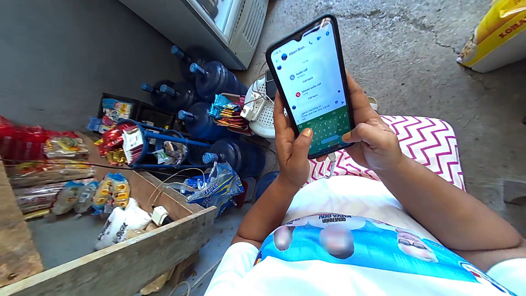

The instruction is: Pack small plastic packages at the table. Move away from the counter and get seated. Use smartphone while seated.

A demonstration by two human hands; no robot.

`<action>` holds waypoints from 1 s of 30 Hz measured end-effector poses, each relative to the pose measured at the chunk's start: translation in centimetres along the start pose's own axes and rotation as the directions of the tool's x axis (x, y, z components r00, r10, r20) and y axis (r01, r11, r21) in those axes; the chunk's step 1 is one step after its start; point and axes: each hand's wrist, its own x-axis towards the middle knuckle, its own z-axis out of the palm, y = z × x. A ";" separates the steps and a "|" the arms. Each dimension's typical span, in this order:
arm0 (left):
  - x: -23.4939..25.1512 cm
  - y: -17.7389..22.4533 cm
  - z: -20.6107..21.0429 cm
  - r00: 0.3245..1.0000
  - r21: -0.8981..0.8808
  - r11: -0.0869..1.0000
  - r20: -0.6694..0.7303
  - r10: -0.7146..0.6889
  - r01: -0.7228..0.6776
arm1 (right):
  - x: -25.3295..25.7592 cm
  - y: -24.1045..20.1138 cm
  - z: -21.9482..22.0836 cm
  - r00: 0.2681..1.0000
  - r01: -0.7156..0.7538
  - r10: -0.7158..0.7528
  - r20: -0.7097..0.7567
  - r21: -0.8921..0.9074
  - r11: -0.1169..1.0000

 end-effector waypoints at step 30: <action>0.0 0.2 -0.2 1.000 0.001 1.000 0.025 -0.010 0.010 | 0.0 0.0 0.5 0.999 -0.004 0.001 -0.033 -0.066 0.998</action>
